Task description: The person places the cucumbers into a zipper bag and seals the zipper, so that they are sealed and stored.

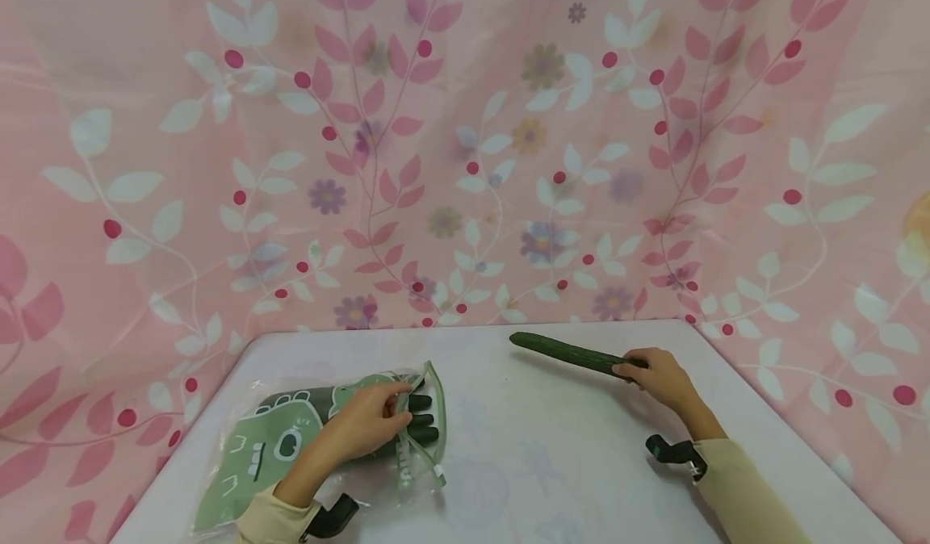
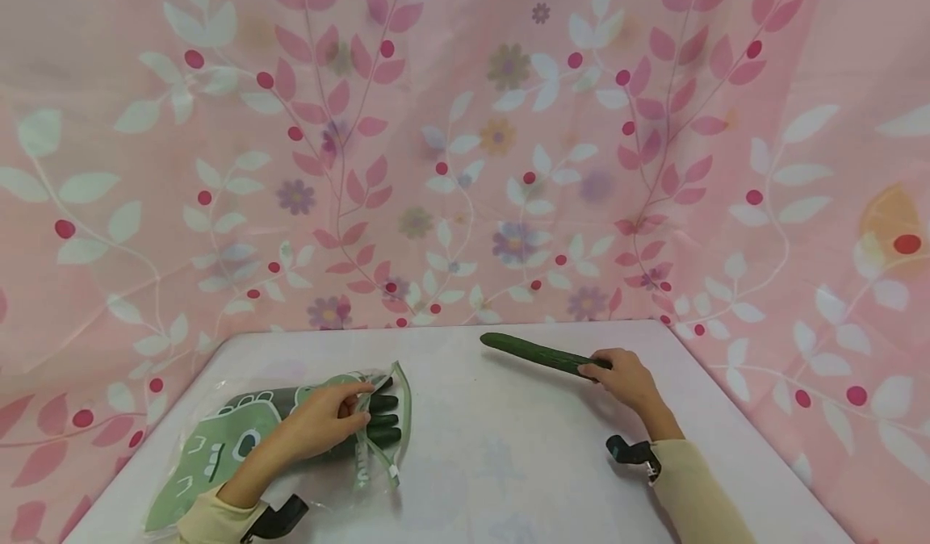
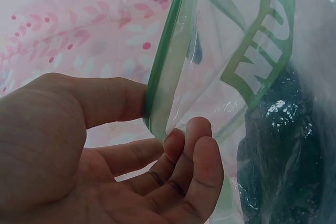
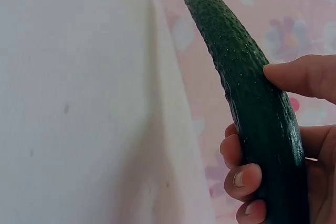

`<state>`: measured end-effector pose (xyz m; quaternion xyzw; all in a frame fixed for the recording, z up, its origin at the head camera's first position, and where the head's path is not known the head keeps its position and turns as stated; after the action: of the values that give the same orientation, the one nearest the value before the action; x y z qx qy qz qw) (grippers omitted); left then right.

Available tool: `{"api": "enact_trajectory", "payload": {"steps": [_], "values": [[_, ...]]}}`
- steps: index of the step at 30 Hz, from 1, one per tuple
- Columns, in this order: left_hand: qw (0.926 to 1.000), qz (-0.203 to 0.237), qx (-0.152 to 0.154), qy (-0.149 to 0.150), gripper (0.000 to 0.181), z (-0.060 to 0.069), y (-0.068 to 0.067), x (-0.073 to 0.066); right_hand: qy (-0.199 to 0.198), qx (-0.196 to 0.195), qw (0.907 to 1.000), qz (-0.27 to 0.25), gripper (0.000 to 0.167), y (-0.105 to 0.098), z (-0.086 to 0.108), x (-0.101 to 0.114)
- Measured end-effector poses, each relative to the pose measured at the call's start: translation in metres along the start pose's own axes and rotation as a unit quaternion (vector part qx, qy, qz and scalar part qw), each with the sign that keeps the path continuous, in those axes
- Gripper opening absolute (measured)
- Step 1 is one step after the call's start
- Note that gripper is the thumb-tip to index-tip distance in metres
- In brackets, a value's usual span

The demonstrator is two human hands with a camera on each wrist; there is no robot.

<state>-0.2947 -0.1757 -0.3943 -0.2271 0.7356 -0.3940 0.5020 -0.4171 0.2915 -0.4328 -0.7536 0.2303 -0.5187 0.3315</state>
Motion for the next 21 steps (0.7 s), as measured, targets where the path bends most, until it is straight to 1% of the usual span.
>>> {"api": "enact_trajectory", "payload": {"steps": [2, 7, 12, 19, 21], "values": [[1.0000, -0.002, -0.002, 0.003, 0.044, 0.000, 0.000, -0.001, -0.010, 0.000, 0.9996, -0.025, 0.025, 0.000, 0.000, 0.007], [1.0000, -0.005, -0.007, 0.000, 0.043, 0.000, -0.002, -0.003, -0.038, 0.004, 0.9971, -0.066, 0.021, 0.005, -0.003, 0.025], [0.9999, -0.005, -0.010, 0.001, 0.043, 0.001, -0.003, -0.005, -0.054, 0.018, 0.9952, -0.079, 0.020, 0.015, -0.004, 0.039], [0.9999, 0.009, -0.005, -0.007, 0.044, 0.001, -0.003, -0.004, -0.065, 0.037, 0.9926, -0.096, 0.019, 0.029, -0.004, 0.050], [1.0000, 0.005, -0.007, -0.004, 0.044, 0.001, -0.003, -0.004, -0.067, 0.045, 0.9919, -0.099, 0.020, 0.032, -0.003, 0.053]]}}
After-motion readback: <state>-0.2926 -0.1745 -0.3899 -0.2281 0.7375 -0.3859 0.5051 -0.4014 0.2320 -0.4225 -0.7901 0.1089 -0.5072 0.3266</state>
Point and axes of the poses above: each hand's wrist, its own z-axis away from the middle knuckle, its own y-axis out of the palm, x = y × z, the point moved 7 cm from there along -z, towards the middle knuckle, and after that the axes turned 3 degrees about -z, right-handed, at the moved point
